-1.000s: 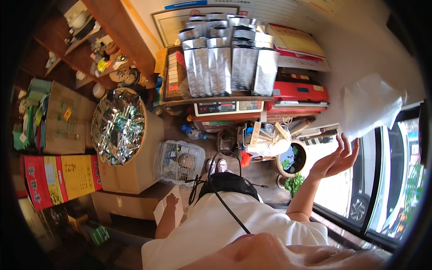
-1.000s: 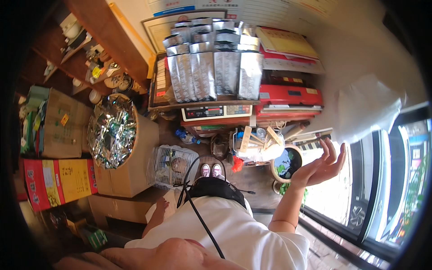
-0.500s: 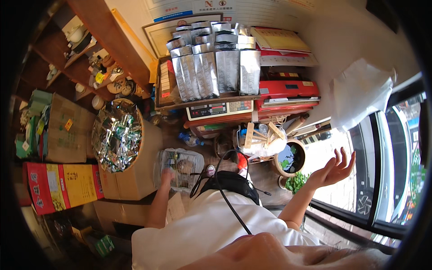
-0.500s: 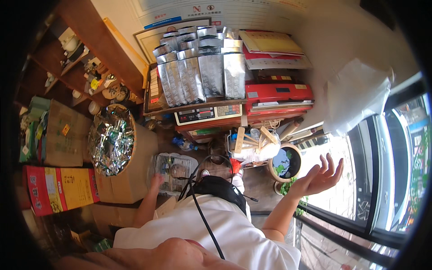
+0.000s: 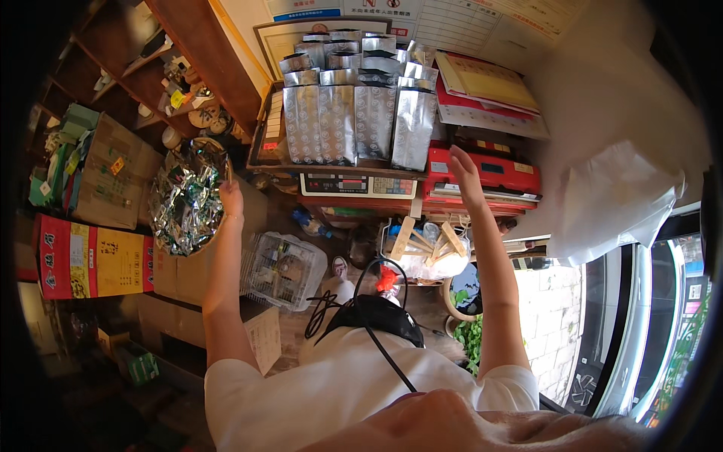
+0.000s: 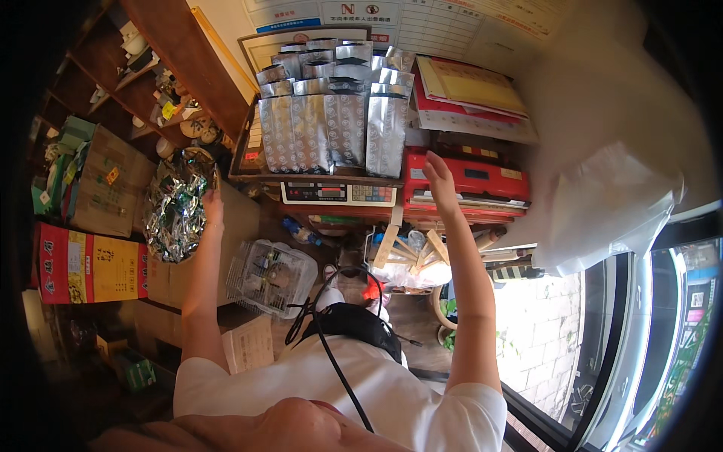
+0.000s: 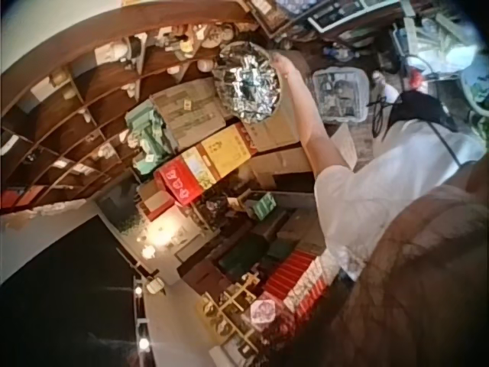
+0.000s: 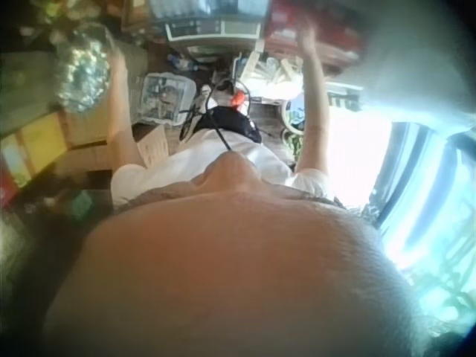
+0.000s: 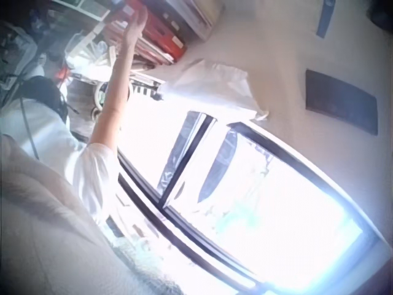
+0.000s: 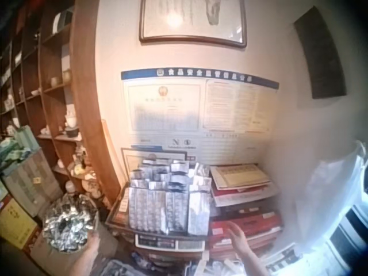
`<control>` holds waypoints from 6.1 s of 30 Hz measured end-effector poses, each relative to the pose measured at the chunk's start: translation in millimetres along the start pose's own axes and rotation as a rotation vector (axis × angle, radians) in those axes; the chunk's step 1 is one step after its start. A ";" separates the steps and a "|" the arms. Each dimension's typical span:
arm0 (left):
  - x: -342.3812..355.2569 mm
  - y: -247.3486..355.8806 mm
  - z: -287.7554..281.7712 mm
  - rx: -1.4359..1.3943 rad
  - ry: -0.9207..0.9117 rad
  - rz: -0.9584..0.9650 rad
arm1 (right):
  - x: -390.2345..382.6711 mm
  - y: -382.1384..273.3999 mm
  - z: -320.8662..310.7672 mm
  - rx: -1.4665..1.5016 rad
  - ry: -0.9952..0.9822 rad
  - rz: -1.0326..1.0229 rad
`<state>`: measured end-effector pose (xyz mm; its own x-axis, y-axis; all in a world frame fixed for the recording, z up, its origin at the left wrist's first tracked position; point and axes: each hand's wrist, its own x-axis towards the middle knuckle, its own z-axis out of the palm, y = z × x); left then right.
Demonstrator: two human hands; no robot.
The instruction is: The person repeatedly picks up small silver foil packets, places them into a red heat-sealing machine, and removes the sealed packets. The sealed packets are stacked on a nearby surface.
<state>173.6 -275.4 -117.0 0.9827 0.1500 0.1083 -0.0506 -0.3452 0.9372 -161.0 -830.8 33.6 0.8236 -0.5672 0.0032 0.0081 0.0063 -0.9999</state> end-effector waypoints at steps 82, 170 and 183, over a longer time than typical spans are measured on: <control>35.2 -21.1 -91.8 0.053 -0.385 -0.312 | 390.2 109.2 184.7 -0.788 -0.571 -0.143; 0.3 94.2 -49.5 0.051 -0.456 -0.381 | 67.1 20.5 92.4 -0.311 0.149 -0.004; 1.9 66.9 -39.0 0.108 -0.436 -0.219 | 3.0 74.2 134.5 0.355 -0.080 0.467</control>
<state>165.2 -262.1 -41.2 0.9522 -0.1641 -0.2575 0.1610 -0.4466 0.8801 -81.6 -721.2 -39.3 0.8253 -0.3745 -0.4226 -0.1881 0.5232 -0.8312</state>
